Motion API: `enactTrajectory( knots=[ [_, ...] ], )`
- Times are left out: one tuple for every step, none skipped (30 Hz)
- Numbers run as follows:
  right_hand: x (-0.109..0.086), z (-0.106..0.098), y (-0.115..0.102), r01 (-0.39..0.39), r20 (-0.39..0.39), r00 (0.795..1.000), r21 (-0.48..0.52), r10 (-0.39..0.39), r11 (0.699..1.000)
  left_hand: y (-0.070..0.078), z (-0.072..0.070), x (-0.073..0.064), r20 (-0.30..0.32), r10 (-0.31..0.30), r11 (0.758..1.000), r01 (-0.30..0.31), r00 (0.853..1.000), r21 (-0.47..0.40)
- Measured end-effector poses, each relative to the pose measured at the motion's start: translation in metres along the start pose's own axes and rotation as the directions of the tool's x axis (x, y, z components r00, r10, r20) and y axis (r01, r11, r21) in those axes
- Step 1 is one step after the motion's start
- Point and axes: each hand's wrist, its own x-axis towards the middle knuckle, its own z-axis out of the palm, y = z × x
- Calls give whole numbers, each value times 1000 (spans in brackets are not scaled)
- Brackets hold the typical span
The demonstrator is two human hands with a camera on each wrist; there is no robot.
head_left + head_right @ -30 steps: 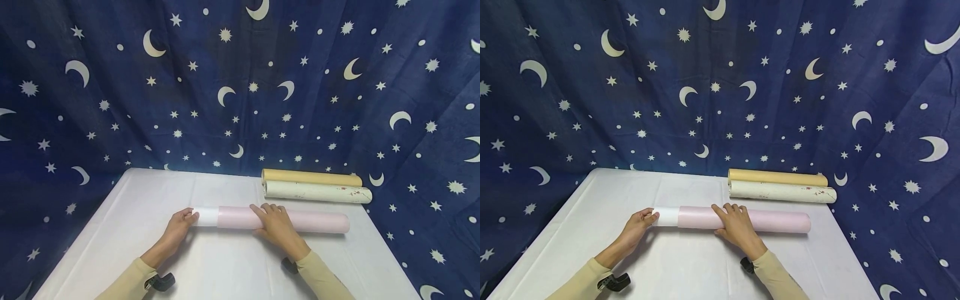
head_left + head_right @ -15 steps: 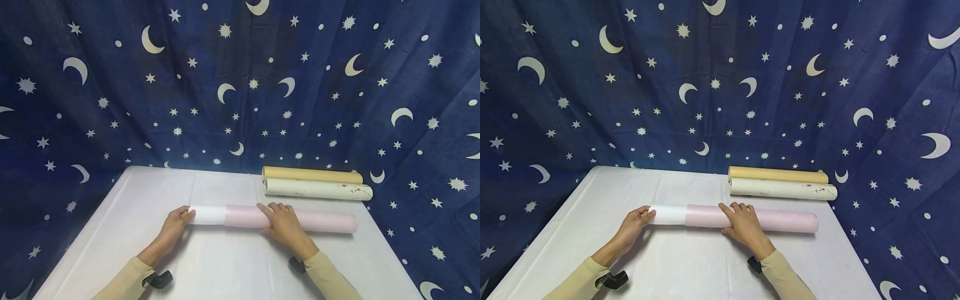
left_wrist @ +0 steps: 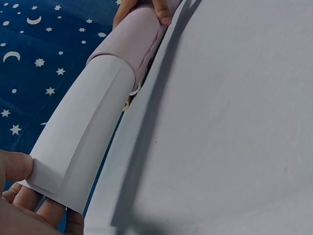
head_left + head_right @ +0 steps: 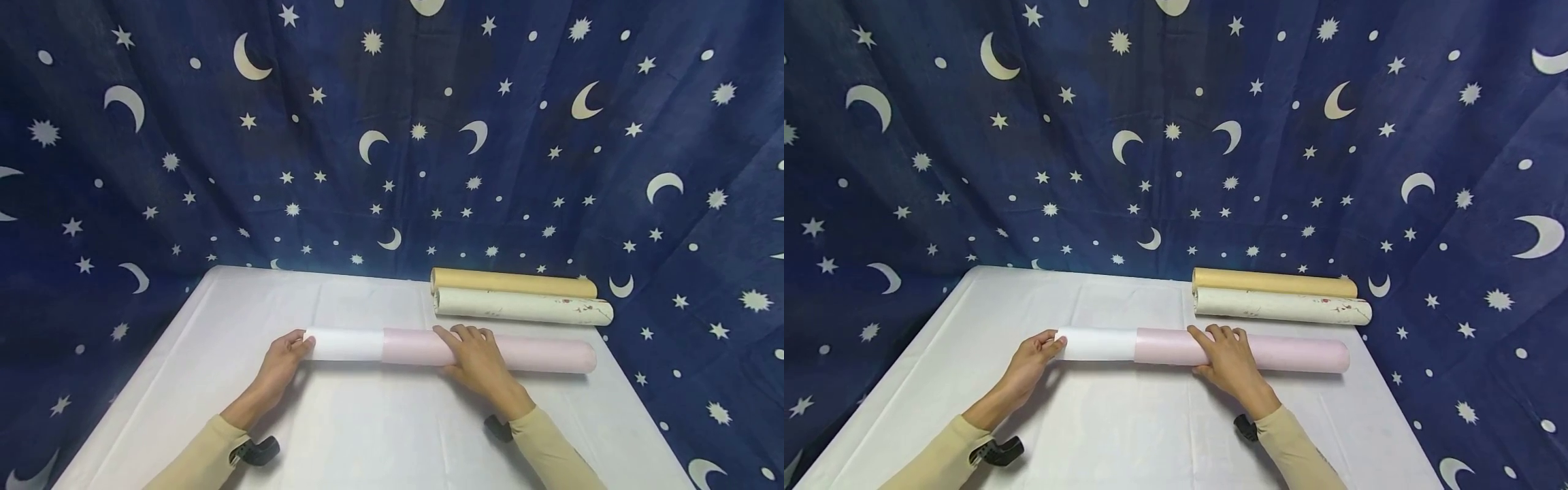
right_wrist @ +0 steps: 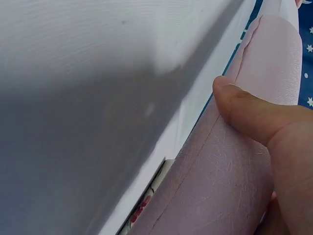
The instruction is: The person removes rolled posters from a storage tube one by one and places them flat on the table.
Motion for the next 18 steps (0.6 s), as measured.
enactTrajectory(
  knots=[
    [0,0,1,2,-4,1000,0,-2,1000,1,-1,1,-3,0,1000,0,1000,1],
    [1,-1,3,2,-8,1000,0,-2,1000,2,-2,1,-5,0,1000,0,1000,1],
    [1,-1,4,3,-12,1000,0,-3,1000,3,-3,2,-10,-1,1000,1,1000,0],
    [1,-1,5,4,-15,1000,-1,-4,1000,4,-4,2,-14,-1,1000,1,1000,0],
    [1,-1,7,4,-17,1000,-2,-4,1000,5,-5,2,-17,-3,1000,3,1000,1],
    [1,-1,8,1,-17,1000,-2,-1,1000,5,-6,2,-15,-5,1000,5,1000,3],
    [0,-1,10,-3,-16,1000,-2,3,1000,6,-7,2,-14,-6,1000,6,1000,4],
    [-1,-2,11,-7,-14,1000,1,7,1000,6,-8,3,-13,-6,1000,6,1000,4],
    [-2,-2,12,-12,-12,1000,4,12,1000,6,-9,3,-14,-6,1000,6,1000,5],
    [-2,-2,13,-16,-12,1000,4,16,1000,7,-9,3,-14,-4,1000,4,1000,5],
    [-3,-2,14,-19,-11,1000,8,19,1000,7,-10,4,-16,-3,1000,3,1000,5],
    [-3,-3,15,-23,-8,1000,12,23,1000,7,-10,4,-18,-3,1000,4,1000,8],
    [-4,-3,16,-25,-6,1000,17,25,1000,6,-10,4,-19,-5,1000,5,1000,8],
    [-5,-3,16,-27,-2,1000,18,27,999,6,-11,4,-15,-9,1000,9,1000,6],
    [-7,-3,16,-32,3,999,22,32,999,4,-11,3,-14,-14,1000,14,1000,6],
    [-10,-4,17,-38,8,999,27,38,999,2,-10,3,-12,-15,1000,15,1000,5],
    [-14,-4,18,-45,11,999,30,45,999,1,-9,3,-6,-15,1000,15,1000,5],
    [-17,-5,19,-51,12,999,29,51,998,0,-8,3,3,-11,1000,11,1000,1]
  ],
)
